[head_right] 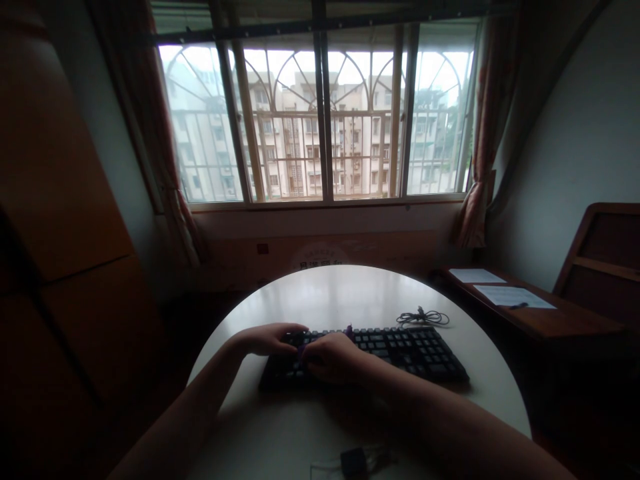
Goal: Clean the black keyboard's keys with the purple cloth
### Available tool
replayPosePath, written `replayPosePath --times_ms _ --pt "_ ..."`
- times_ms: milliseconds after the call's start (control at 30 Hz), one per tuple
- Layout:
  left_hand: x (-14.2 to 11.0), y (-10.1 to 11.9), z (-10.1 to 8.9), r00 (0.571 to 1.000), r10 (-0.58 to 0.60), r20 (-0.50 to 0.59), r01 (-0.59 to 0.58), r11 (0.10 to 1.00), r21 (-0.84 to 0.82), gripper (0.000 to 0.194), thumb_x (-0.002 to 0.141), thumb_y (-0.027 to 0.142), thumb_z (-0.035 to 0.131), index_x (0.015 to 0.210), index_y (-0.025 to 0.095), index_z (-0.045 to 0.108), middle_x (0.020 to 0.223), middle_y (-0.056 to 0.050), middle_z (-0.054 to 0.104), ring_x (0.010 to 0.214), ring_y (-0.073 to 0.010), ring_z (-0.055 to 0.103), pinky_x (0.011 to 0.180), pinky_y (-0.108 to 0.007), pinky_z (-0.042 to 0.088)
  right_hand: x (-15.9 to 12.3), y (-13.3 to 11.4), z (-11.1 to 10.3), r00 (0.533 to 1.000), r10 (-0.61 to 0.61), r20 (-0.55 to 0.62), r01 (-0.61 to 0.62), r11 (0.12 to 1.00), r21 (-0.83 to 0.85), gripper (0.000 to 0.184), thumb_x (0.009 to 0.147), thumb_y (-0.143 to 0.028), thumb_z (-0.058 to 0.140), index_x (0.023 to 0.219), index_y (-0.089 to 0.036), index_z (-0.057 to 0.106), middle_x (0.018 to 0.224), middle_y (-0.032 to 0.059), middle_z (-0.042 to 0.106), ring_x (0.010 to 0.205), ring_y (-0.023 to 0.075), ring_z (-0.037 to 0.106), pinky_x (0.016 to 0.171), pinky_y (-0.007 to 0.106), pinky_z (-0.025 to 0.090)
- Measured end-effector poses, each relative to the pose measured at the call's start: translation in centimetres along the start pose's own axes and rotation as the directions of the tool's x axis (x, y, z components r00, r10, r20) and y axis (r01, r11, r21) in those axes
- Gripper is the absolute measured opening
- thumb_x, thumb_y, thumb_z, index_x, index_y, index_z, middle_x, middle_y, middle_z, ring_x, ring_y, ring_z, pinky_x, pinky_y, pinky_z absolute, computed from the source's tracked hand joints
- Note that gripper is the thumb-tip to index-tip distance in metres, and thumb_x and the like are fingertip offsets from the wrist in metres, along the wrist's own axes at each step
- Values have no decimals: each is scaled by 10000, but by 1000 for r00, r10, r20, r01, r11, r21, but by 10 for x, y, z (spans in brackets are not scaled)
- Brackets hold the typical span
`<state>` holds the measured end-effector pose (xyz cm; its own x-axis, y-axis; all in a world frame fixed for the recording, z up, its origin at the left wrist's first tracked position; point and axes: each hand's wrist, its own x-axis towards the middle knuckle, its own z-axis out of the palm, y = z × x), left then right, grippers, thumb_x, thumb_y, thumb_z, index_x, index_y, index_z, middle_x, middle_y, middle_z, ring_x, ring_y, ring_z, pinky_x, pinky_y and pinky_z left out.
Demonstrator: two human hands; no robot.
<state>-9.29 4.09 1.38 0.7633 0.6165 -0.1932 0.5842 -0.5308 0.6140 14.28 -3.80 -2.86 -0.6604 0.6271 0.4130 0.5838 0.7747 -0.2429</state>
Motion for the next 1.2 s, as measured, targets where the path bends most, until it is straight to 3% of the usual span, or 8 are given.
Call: replayPosePath --times_ms 1200 --pt "1 -2 1 1000 -14 -21 14 999 42 699 785 455 719 1410 214 519 1380 -93 580 1241 -300 534 1035 -368 401 -1 -1 3 1000 17 -10 -17 1000 11 222 812 -202 602 980 -243 740 808 5 756 664 154 668 625 214 448"
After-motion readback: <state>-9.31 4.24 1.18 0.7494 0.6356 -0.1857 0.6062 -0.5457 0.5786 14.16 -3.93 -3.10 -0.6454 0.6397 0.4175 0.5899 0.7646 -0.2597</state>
